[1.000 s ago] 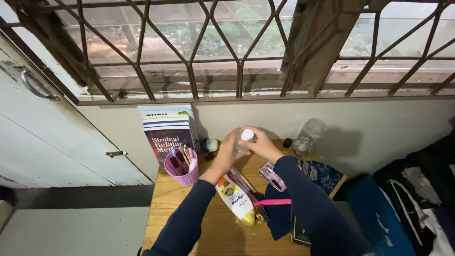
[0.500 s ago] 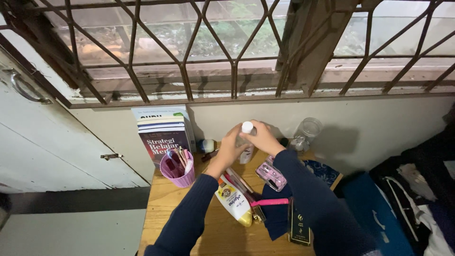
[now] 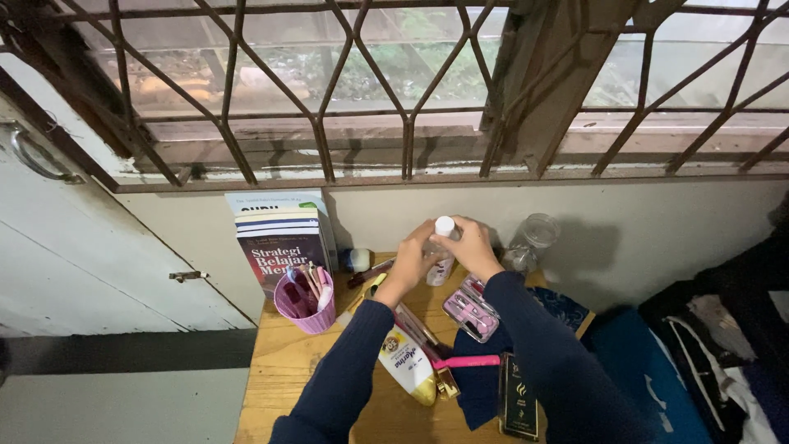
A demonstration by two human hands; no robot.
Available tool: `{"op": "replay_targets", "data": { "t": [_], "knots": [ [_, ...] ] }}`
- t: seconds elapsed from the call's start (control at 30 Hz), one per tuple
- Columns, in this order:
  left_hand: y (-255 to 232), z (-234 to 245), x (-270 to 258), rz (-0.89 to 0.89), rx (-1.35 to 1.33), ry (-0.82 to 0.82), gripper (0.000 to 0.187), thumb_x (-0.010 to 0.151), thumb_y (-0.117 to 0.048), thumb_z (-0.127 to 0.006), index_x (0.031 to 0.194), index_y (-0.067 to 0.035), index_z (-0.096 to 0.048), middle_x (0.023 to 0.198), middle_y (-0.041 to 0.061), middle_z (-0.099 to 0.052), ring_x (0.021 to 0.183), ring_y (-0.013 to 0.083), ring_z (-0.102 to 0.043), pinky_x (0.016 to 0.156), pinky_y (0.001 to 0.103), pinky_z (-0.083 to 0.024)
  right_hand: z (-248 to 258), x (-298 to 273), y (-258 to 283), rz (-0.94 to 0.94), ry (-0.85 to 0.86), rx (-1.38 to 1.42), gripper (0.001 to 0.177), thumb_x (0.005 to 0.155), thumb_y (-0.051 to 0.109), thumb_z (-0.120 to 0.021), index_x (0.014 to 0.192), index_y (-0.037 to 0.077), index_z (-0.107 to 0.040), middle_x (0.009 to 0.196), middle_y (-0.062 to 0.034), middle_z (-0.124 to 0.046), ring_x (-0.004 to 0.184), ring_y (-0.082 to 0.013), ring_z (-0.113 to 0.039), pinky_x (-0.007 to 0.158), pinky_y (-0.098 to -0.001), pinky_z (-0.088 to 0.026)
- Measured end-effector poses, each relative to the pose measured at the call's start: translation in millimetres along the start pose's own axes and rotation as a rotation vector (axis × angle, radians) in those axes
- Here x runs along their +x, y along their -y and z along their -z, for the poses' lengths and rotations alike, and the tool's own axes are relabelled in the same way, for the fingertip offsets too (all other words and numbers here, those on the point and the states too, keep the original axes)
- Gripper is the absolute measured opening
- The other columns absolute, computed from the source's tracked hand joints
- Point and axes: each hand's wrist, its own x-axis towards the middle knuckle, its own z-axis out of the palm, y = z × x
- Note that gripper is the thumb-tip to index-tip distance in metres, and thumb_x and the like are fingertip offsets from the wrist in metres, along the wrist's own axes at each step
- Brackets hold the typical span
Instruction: Organizing various personal care items and stationery on a wooden desk.
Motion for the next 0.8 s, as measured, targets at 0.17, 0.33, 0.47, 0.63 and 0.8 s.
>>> {"op": "replay_targets", "data": {
  "t": [0.17,0.33,0.47,0.63,0.8],
  "knots": [
    [4,-6,6,-0.094,0.016,-0.038,0.066,0.073,-0.003,-0.085,0.135,-0.002,-0.059,0.134,0.025,-0.063,0.125,0.0451,-0.06,0.1,0.046,-0.054,6,4,-1,-0.003,-0.03,0.022,0.037,0.08,0.027,-0.086,0.108,0.005,-0.076,0.094,-0.0089,-0.078,0.084,-0.0162,-0.072,0.077,-0.0352,-0.057],
    [-16,0,9,-0.039,-0.007,-0.01,0.062,0.075,-0.001,-0.083,0.133,-0.004,-0.061,0.131,0.02,-0.067,0.12,0.0417,-0.065,0.096,0.043,-0.058,9,6,-5,-0.018,-0.031,0.069,0.035,0.08,0.024,-0.085,0.108,0.004,-0.076,0.094,-0.0082,-0.078,0.086,-0.0145,-0.071,0.077,-0.0336,-0.057],
    [-14,-10,14,0.01,-0.022,-0.008,0.064,0.075,-0.004,-0.084,0.134,-0.007,-0.06,0.131,0.017,-0.067,0.113,0.0368,-0.069,0.087,0.041,-0.06,12,9,-19,0.005,-0.043,0.039,0.036,0.08,0.025,-0.086,0.109,0.006,-0.077,0.094,-0.007,-0.079,0.085,-0.0138,-0.071,0.077,-0.0329,-0.057],
    [-20,-15,18,0.085,-0.046,0.038,0.063,0.077,-0.004,-0.082,0.137,-0.01,-0.061,0.131,0.013,-0.07,0.106,0.0336,-0.073,0.08,0.039,-0.062,25,9,-24,0.038,-0.049,0.017,0.041,0.078,0.027,-0.088,0.111,0.005,-0.076,0.095,-0.0084,-0.079,0.084,-0.016,-0.071,0.078,-0.0337,-0.058],
    [18,-37,24,-0.069,0.034,-0.001,0.069,0.077,-0.009,-0.086,0.139,-0.004,-0.057,0.142,0.02,-0.06,0.121,0.0377,-0.066,0.093,0.043,-0.06,33,12,-33,0.03,0.073,-0.037,0.057,0.071,0.028,-0.092,0.119,0.006,-0.072,0.108,-0.0104,-0.077,0.099,-0.0194,-0.073,0.088,-0.0363,-0.057]
  ]
}}
